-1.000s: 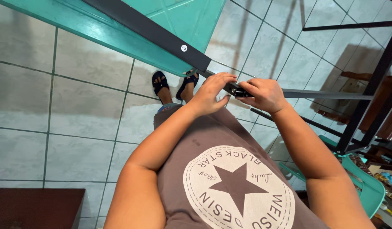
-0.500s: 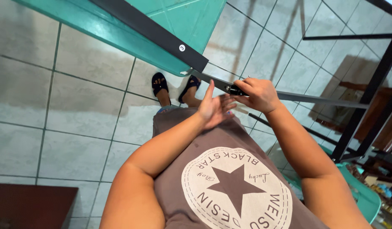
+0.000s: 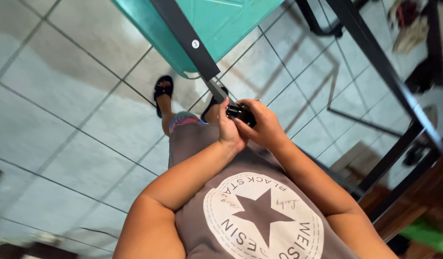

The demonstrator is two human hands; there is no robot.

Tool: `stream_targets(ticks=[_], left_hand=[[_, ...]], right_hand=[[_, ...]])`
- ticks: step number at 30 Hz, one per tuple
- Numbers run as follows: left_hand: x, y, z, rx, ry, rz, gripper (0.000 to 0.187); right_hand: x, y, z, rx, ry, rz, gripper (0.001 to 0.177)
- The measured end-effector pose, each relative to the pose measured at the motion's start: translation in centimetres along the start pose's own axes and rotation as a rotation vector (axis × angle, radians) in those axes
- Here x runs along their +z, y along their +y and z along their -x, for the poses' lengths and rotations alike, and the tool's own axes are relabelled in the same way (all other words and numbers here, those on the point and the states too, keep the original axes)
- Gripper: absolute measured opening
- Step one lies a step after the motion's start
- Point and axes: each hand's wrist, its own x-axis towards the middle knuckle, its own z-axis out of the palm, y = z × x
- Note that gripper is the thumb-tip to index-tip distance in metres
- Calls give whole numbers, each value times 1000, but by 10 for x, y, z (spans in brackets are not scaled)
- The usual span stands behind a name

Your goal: The person assembles a metal frame by hand, aligning and fastening metal bars with screws and nuts. They consult an instruction sheet, pick up parts, and tighten connections on the floor.

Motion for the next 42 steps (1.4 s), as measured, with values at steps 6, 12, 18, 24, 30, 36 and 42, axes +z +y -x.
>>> stream_targets(ticks=[6,12,18,24,30,36,42], left_hand=[[6,-9,-9,70,184,3,44],[17,-4,-8,144,271,46,39],[17,-5,-3,189,317,109,31],[16,-3,3,206,289,118,32],[14,-4,3,222,259,157,26],[12,-7,-2,264,242,138,19],[14,-9,0,239,259,116,27]], right_hand=[[-51,38,3,1,-90,-463,35],[-76,41,-53,240,-381,-464,40],[-85,-1,-92,187,-662,63,78],[-76,-11,-109,-82,-512,386,49],[-61,-35,-123,-99,-651,149,13],[-32,-43,-129,-350,-682,36,9],[-24,-33,-128,-146,-802,112,12]])
